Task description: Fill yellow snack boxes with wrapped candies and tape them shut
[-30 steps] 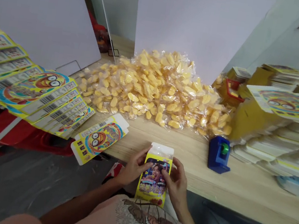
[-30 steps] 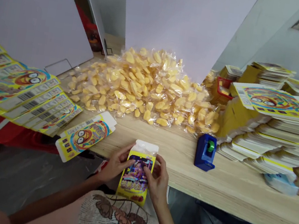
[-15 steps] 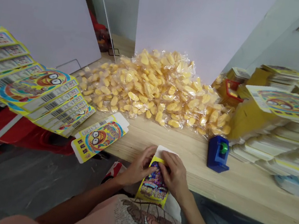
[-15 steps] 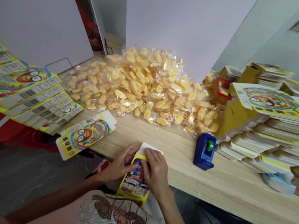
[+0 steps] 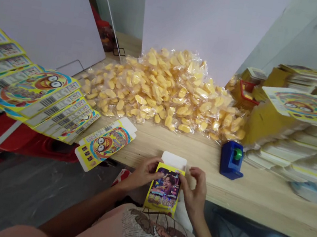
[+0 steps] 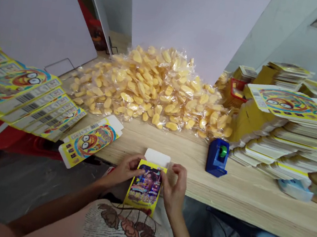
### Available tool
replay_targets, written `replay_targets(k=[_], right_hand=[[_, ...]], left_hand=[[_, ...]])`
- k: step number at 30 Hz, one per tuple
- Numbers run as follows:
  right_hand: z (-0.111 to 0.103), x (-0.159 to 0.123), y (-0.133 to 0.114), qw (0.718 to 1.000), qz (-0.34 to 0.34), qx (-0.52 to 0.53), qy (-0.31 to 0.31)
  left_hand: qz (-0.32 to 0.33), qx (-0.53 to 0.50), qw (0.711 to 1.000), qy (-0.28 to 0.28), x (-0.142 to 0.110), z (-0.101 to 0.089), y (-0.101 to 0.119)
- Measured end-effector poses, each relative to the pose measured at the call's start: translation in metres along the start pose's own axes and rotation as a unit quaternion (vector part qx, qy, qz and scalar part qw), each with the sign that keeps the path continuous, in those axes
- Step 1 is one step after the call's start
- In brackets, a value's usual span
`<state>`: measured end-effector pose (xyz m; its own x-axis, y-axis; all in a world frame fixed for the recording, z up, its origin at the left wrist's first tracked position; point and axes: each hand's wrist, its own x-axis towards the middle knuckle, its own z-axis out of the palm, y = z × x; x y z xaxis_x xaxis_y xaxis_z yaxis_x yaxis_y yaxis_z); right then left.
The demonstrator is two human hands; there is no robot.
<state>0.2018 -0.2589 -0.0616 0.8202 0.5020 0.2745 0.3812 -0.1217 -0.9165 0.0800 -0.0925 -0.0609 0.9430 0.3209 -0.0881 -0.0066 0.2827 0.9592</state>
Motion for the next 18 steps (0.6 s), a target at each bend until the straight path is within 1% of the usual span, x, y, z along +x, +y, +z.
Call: replay_targets(k=[2,4,6,8,11,12,13,14,16,18], right_hand=[[0.004,-0.01,0.006,0.99,0.097,0.1,-0.036],[0.008,-0.016,0.008,0.971,0.152,0.172,-0.064],[0.01,-0.016,0.008,0.969,0.16,0.172,-0.069],[0.01,-0.013,0.006,0.976,0.145,0.15,-0.07],[0.008,-0.007,0.005,0.975,0.13,0.176,-0.026],[0.007,-0.005,0.005,0.972,0.133,0.193,-0.013],[0.005,-0.003,0.004,0.969,0.138,0.202,-0.016],[0.003,-0.001,0.003,0.969,0.14,0.202,-0.031],[-0.003,0.004,0.001,0.97,0.135,0.182,-0.091],[-0.009,0.01,-0.002,0.967,0.136,0.166,-0.137]], left_hand=[[-0.002,-0.005,1.0,0.008,-0.001,-0.001,0.003],[0.007,0.017,0.999,0.028,-0.001,-0.001,0.005],[0.019,0.049,0.997,0.048,0.001,0.001,0.005],[0.028,0.067,0.995,0.071,0.005,0.005,0.004],[0.036,0.066,0.992,0.105,0.011,0.009,0.002],[0.037,0.066,0.992,0.106,0.013,0.009,0.002],[0.036,0.073,0.992,0.093,0.014,0.008,0.003],[0.034,0.087,0.993,0.071,0.015,0.006,0.005],[0.033,0.128,0.991,0.021,0.015,0.001,0.011],[0.036,0.182,0.982,-0.015,0.015,-0.003,0.019]])
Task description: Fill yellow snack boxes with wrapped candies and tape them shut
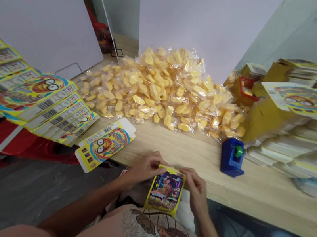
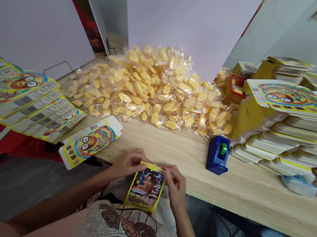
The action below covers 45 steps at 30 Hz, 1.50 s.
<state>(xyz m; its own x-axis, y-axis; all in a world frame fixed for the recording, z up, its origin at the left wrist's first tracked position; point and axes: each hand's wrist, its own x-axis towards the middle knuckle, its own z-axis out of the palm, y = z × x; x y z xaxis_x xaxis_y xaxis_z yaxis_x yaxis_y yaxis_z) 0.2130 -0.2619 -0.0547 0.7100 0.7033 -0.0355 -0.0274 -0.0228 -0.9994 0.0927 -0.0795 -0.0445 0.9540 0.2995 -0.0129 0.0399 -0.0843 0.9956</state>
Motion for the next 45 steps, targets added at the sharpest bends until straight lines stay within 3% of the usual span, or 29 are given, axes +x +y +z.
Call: replay_targets(k=[6,12,18,22,25,29,31,33,36,37,38,41,43,45], right_hand=[[-0.012,0.009,-0.009,0.998,0.04,-0.012,-0.052],[-0.016,0.024,-0.019,0.997,0.05,-0.052,-0.034],[-0.014,0.011,-0.019,0.997,-0.012,-0.067,-0.037],[-0.005,-0.002,-0.011,0.998,-0.035,-0.057,-0.002],[0.004,-0.007,-0.005,0.997,-0.038,-0.039,0.047],[0.002,-0.009,-0.003,0.997,-0.016,-0.009,0.07],[-0.015,-0.004,-0.003,0.997,-0.019,-0.019,0.078],[-0.045,0.004,-0.004,0.98,-0.057,-0.068,0.175],[-0.105,0.022,-0.006,0.893,-0.109,-0.151,0.409],[-0.124,0.029,-0.006,0.873,-0.1,-0.162,0.449],[-0.14,0.035,-0.006,0.869,-0.079,-0.164,0.46],[-0.168,0.055,-0.003,0.907,-0.014,-0.152,0.392],[-0.17,0.065,-0.001,0.918,-0.007,-0.149,0.367],[-0.166,0.071,0.0,0.912,-0.016,-0.15,0.381]], left_hand=[[0.039,0.126,0.991,0.002,0.007,-0.005,0.014],[0.006,0.053,0.998,-0.022,0.025,-0.009,0.02],[0.064,0.086,0.993,-0.038,0.016,-0.008,0.027],[0.089,0.078,0.993,0.001,0.004,0.004,0.019],[0.049,0.012,0.998,0.046,-0.002,0.019,0.007],[-0.063,-0.169,0.982,0.048,-0.006,0.033,-0.002],[-0.102,-0.216,0.969,0.06,-0.002,0.033,-0.002],[-0.119,-0.226,0.964,0.07,0.007,0.026,0.0],[-0.132,-0.224,0.964,0.048,0.023,0.014,0.005],[-0.134,-0.222,0.965,0.036,0.028,0.011,0.006],[-0.134,-0.219,0.966,0.023,0.031,0.008,0.008],[-0.133,-0.2,0.971,-0.003,0.036,0.002,0.011],[-0.13,-0.18,0.975,-0.009,0.038,-0.001,0.013],[-0.129,-0.162,0.978,-0.013,0.04,-0.004,0.015]])
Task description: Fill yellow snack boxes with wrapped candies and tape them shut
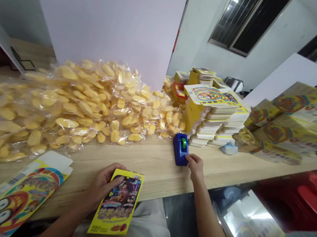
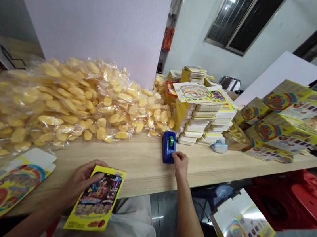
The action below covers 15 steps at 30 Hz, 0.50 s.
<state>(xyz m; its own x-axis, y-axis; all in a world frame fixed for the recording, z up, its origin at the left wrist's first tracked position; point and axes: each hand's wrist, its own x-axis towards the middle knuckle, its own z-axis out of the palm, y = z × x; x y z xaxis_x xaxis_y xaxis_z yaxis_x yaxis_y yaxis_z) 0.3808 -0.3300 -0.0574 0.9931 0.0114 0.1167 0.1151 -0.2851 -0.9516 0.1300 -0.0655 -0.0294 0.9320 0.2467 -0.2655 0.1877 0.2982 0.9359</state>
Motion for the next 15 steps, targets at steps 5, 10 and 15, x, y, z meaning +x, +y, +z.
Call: replay_targets(k=[5,10,15], right_hand=[[0.009,-0.013,-0.004,0.995,-0.044,-0.001,0.085],[0.015,-0.038,0.014,0.982,-0.023,0.122,0.142],[0.022,-0.049,0.04,0.976,0.025,0.167,0.139]], left_hand=[[-0.005,0.043,0.999,0.005,0.006,-0.005,0.008],[-0.019,0.05,0.998,0.019,0.014,-0.007,0.009],[-0.021,0.025,0.999,-0.002,0.018,-0.005,0.01]])
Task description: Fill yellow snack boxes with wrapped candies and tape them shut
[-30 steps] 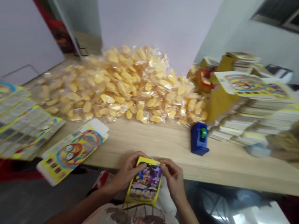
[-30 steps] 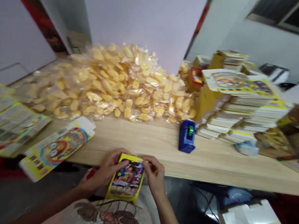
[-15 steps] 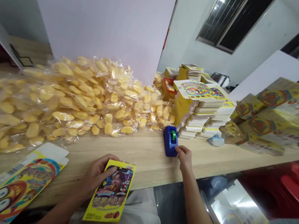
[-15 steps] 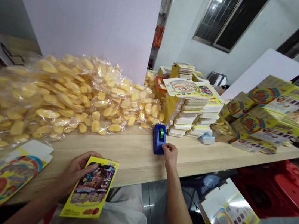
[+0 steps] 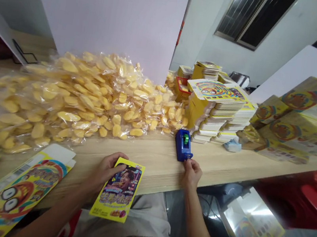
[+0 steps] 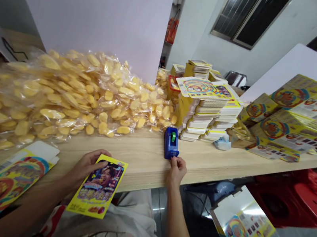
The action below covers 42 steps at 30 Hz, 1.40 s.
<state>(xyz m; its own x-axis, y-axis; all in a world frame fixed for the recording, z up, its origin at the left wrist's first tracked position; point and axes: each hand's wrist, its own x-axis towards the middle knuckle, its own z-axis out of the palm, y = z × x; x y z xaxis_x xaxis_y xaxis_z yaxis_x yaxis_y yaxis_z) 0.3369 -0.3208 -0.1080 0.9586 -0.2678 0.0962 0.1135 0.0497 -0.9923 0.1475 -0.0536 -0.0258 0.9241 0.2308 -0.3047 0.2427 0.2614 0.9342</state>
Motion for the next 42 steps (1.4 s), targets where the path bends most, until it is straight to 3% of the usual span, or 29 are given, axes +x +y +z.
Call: replay_targets(k=[4,6,7,9,11,13,15,17,21,24,28,31,34,39,41,42], right_hand=[[-0.007,-0.007,-0.005,0.999,0.038,0.013,-0.031],[-0.006,-0.016,-0.022,0.991,0.069,0.017,-0.112],[-0.003,-0.02,-0.033,0.979,0.08,0.01,-0.188],[0.012,-0.028,-0.06,0.915,0.08,-0.024,-0.394],[0.034,-0.035,-0.085,0.805,0.043,-0.07,-0.588],[0.058,-0.041,-0.103,0.7,-0.004,-0.102,-0.706],[0.078,-0.048,-0.112,0.647,-0.056,-0.133,-0.749],[0.089,-0.056,-0.114,0.642,-0.105,-0.177,-0.738],[0.09,-0.07,-0.111,0.688,-0.121,-0.222,-0.68],[0.083,-0.078,-0.106,0.71,0.001,-0.151,-0.688],[0.076,-0.085,-0.087,0.657,0.242,-0.001,-0.714],[0.078,-0.085,-0.08,0.658,0.294,0.037,-0.692],[0.084,-0.084,-0.1,0.665,0.2,0.001,-0.72],[0.088,-0.082,-0.15,0.645,-0.071,-0.122,-0.751],[0.093,-0.077,-0.149,0.676,-0.169,-0.101,-0.71],[0.098,-0.076,-0.143,0.679,-0.209,-0.088,-0.699]], left_hand=[[-0.018,-0.004,1.0,-0.017,0.0,0.004,0.005],[-0.007,0.016,1.0,-0.02,0.001,0.005,0.008],[-0.004,0.03,0.999,-0.03,0.003,0.005,0.009],[-0.012,0.055,0.996,-0.074,0.007,0.005,0.011],[-0.012,0.07,0.99,-0.123,0.012,0.005,0.012],[0.01,0.09,0.983,-0.16,0.015,0.007,0.014],[0.035,0.103,0.977,-0.186,0.015,0.008,0.015],[0.044,0.105,0.973,-0.201,0.013,0.009,0.017],[0.054,0.098,0.979,-0.173,0.002,0.005,0.021],[0.067,0.067,0.979,-0.18,-0.008,0.003,0.023],[0.073,0.03,0.975,-0.209,-0.02,0.004,0.027],[0.092,0.034,0.972,-0.214,-0.022,0.0,0.033],[0.1,0.033,0.976,-0.189,-0.023,-0.006,0.039],[0.047,-0.002,0.984,-0.171,-0.046,-0.019,0.033],[-0.007,0.019,0.985,-0.174,-0.063,-0.029,0.03],[-0.03,0.037,0.983,-0.175,-0.074,-0.034,0.032]])
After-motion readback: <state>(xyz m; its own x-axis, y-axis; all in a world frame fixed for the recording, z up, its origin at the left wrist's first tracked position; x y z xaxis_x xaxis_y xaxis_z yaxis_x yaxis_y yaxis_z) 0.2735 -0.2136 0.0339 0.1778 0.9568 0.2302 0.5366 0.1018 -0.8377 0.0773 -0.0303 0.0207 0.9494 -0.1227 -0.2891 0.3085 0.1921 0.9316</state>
